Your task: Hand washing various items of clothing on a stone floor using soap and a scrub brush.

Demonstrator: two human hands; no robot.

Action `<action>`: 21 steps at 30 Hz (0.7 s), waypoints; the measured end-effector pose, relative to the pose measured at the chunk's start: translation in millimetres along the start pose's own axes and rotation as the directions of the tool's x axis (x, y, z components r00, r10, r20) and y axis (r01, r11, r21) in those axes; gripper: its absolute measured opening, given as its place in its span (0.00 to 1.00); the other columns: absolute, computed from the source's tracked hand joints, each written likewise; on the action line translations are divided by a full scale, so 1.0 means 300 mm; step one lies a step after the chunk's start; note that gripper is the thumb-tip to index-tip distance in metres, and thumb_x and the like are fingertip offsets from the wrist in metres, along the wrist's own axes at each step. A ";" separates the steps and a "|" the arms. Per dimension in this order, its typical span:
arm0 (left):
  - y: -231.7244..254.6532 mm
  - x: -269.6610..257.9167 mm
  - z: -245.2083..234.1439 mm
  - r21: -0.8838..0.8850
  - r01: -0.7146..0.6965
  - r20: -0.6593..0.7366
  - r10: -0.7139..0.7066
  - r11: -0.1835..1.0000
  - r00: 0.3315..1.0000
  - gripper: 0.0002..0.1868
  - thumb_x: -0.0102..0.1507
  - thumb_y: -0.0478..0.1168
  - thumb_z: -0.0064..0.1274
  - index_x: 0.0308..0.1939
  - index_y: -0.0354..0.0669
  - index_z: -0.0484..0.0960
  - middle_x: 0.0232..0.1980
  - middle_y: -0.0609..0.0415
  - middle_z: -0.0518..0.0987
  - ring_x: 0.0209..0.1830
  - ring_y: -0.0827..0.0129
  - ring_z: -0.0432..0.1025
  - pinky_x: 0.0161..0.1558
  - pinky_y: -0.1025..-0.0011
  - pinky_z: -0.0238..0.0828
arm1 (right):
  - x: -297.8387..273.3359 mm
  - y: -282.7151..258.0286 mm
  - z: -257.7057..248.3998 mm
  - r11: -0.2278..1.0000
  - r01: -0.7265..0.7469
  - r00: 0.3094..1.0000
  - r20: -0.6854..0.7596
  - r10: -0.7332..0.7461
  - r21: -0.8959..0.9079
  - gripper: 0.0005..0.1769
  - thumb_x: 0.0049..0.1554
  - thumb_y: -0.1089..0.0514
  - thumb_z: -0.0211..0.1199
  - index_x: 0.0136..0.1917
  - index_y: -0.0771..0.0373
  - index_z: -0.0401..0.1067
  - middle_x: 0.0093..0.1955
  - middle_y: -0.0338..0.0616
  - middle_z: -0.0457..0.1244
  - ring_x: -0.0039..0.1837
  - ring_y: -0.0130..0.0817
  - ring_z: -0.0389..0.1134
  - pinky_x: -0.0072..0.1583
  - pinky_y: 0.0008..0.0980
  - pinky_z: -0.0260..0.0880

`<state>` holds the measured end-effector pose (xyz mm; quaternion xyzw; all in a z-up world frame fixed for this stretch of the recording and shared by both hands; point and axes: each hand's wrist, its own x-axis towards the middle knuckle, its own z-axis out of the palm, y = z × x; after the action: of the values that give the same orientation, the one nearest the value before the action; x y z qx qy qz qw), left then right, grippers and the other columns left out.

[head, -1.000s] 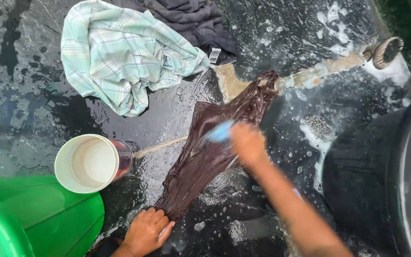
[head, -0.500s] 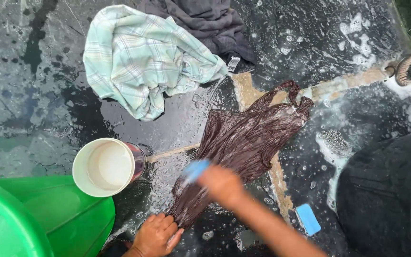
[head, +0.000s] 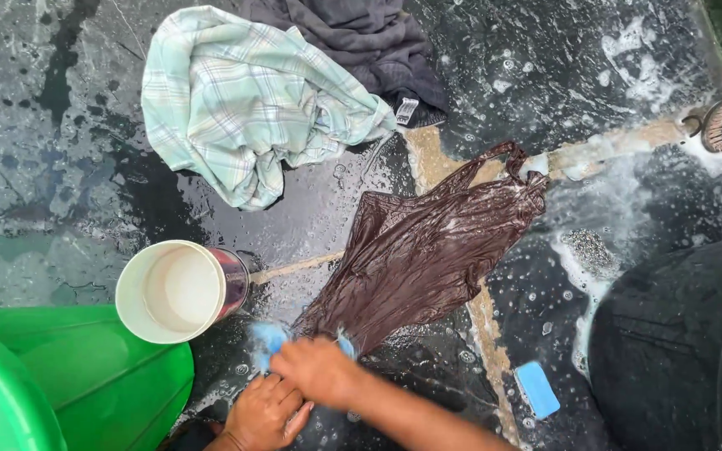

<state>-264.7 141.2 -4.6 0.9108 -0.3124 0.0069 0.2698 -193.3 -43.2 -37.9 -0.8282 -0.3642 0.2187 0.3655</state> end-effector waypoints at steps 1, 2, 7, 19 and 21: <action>0.000 -0.003 0.007 -0.003 0.003 -0.002 -0.003 1.000 1.000 0.12 0.56 0.47 0.62 0.24 0.47 0.78 0.31 0.54 0.72 0.32 0.59 0.70 0.34 0.61 0.65 | 0.011 0.077 -0.136 1.000 -0.001 1.000 0.004 0.001 -0.001 0.08 0.61 0.60 0.53 0.52 0.57 0.72 0.51 0.50 0.66 0.56 0.49 0.70 0.57 0.48 0.70; -0.001 -0.006 0.013 -0.008 0.006 -0.005 -0.006 1.000 1.000 0.12 0.56 0.47 0.62 0.25 0.47 0.78 0.31 0.54 0.72 0.32 0.59 0.69 0.34 0.61 0.64 | 0.024 0.154 -0.271 0.983 -0.065 0.989 -0.140 0.041 -0.171 0.08 0.60 0.59 0.55 0.51 0.56 0.73 0.49 0.49 0.67 0.54 0.49 0.69 0.55 0.48 0.70; -0.009 -0.004 0.005 -0.018 0.012 0.038 -0.011 1.000 0.999 0.12 0.57 0.46 0.62 0.24 0.47 0.78 0.30 0.54 0.72 0.31 0.59 0.69 0.33 0.61 0.63 | -0.254 0.866 -0.808 0.611 -0.599 0.759 -0.611 0.227 -0.517 0.17 0.62 0.62 0.46 0.61 0.63 0.70 0.49 0.50 0.67 0.45 0.47 0.70 0.45 0.47 0.71; -0.010 -0.029 0.025 -0.009 0.006 0.012 -0.006 1.000 1.000 0.13 0.57 0.47 0.62 0.25 0.46 0.78 0.32 0.53 0.73 0.33 0.58 0.70 0.33 0.62 0.65 | 0.124 0.113 -0.247 0.968 -0.058 0.992 0.094 0.083 -0.246 0.08 0.62 0.56 0.54 0.49 0.54 0.74 0.49 0.48 0.67 0.56 0.48 0.70 0.56 0.66 0.64; -0.012 -0.026 0.028 -0.040 0.040 0.066 -0.037 0.998 0.997 0.13 0.57 0.47 0.63 0.24 0.46 0.79 0.31 0.53 0.73 0.31 0.58 0.70 0.32 0.61 0.64 | 0.130 0.324 -0.485 0.831 -0.200 0.953 -0.300 0.043 -0.519 0.10 0.52 0.62 0.56 0.47 0.54 0.74 0.45 0.45 0.68 0.49 0.46 0.71 0.47 0.46 0.72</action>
<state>-270.1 143.7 -14.9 0.9107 -0.3036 -0.0343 0.2782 -33.9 -123.9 -23.4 -0.9415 -0.3027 0.0122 0.1478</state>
